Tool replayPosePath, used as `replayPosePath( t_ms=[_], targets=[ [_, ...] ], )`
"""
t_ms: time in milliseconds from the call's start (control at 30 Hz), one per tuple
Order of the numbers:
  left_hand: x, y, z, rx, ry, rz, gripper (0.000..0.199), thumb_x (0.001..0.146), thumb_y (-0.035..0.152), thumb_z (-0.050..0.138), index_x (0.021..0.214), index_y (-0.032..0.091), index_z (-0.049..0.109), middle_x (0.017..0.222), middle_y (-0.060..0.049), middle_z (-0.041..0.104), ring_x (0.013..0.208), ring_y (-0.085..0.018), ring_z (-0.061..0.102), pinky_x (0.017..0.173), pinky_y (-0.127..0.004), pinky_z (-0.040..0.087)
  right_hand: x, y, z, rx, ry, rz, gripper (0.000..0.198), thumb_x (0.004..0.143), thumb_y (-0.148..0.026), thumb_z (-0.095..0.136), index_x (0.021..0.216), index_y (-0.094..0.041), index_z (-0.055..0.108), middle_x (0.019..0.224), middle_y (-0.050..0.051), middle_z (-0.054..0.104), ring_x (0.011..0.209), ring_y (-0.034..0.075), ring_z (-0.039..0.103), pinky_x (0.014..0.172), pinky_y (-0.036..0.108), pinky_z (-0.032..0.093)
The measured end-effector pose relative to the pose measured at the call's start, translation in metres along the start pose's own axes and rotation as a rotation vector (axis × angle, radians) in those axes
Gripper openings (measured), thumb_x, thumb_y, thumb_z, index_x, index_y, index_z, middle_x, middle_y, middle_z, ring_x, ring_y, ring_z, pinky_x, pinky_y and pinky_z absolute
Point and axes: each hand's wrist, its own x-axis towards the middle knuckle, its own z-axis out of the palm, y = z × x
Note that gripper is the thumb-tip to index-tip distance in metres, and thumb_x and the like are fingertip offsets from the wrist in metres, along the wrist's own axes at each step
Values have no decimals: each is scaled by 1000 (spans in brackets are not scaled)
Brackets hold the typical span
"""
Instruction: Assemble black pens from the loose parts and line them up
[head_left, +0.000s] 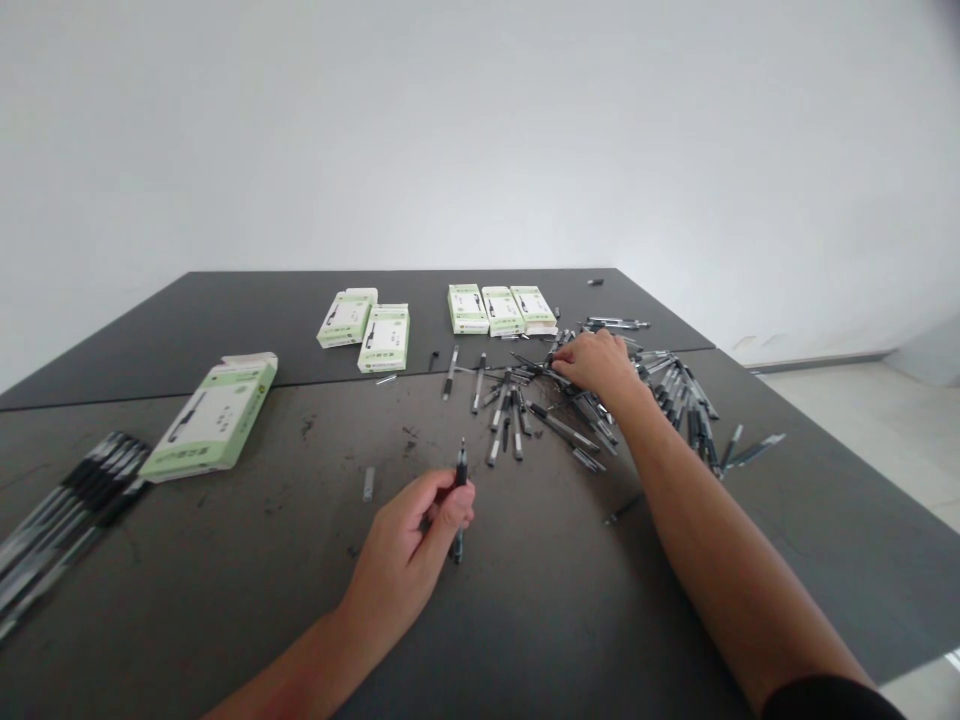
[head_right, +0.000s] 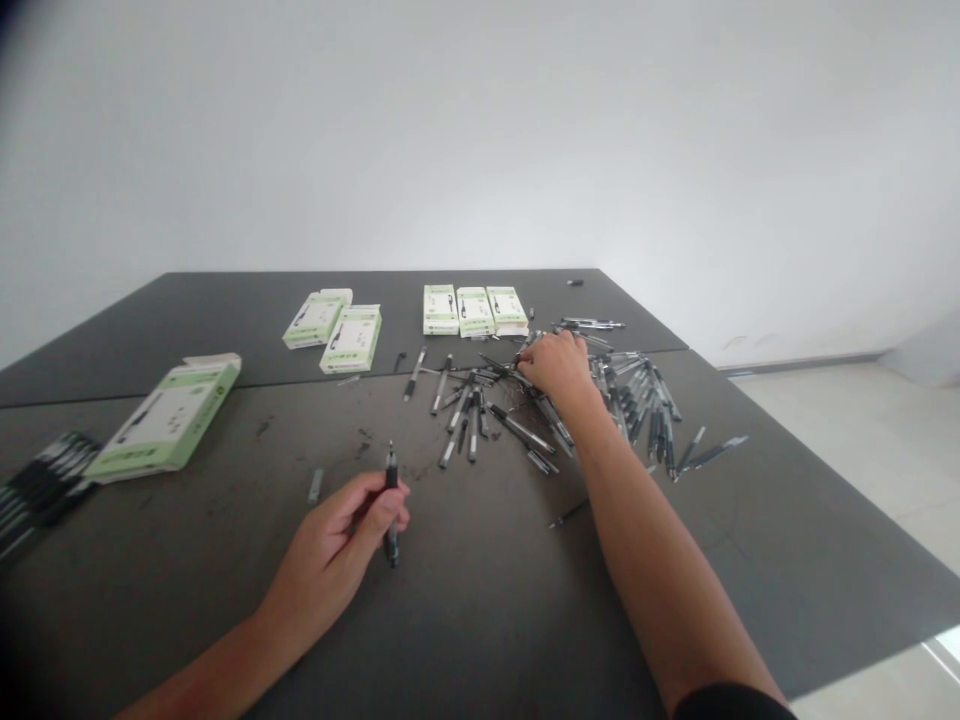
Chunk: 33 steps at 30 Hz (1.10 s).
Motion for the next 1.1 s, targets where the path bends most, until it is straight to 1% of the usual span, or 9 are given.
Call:
replayPosePath(
  t_ms=[133,233,367,433,500,667,833,967,1100],
  targets=[
    [0,2,0,10,2,8,28,107,44,57,103,22,73,80,-1,76,74,-17,74,71,-27,56,1,0,1,-1,-9,-4,37,98,-34,58,121,-33,87,121,16,80,116,40,62,98,53,44],
    [1,4,0,23,8,15,27,106,43,58,100,22,73,79,-1,77,72,-17,74,69,-27,56,3,3,2,2,-13,0,38,96,-32,60,124,-35,86,121,14,81,116,40,63,98,53,45],
    [0,4,0,24,6,19,28,107,43,57,98,22,73,79,-1,76,72,-17,73,68,-26,55,5,7,5,9,-18,10,38,97,-44,62,127,-37,85,120,11,82,116,40,63,99,53,45],
    [0,3,0,22,0,21,28,107,44,57,99,23,73,79,0,76,71,-17,73,68,-26,55,6,9,6,10,-20,13,42,97,-50,61,129,-36,84,121,11,81,117,41,63,99,54,45],
    [0,2,0,24,-4,17,27,107,44,58,99,23,73,79,0,76,72,-17,74,68,-26,55,7,10,7,9,-24,14,44,96,-53,61,130,-35,83,122,12,81,118,42,62,99,55,46],
    [1,1,0,29,-16,19,27,107,44,58,100,23,73,79,0,77,73,-17,74,69,-26,54,8,10,6,8,-39,9,44,96,-52,63,131,-35,83,125,13,80,120,41,62,102,56,44],
    [1,1,-1,84,-22,24,31,107,46,56,96,22,73,77,0,74,71,-18,71,68,-28,52,6,12,2,2,-85,-17,42,96,-53,64,129,-37,83,125,11,80,121,41,62,102,57,43],
    [0,0,-1,104,-32,29,33,108,47,55,95,22,72,77,-1,73,70,-18,69,67,-27,51,4,12,-2,-3,-125,-45,40,96,-49,65,130,-39,83,127,10,80,121,41,62,104,58,42],
    [0,2,-2,102,-39,24,33,107,47,55,94,22,72,76,-1,73,70,-18,68,66,-27,50,4,10,-6,-9,-143,-50,39,93,-47,67,127,-39,84,125,8,81,123,42,62,105,59,41]
  ],
)
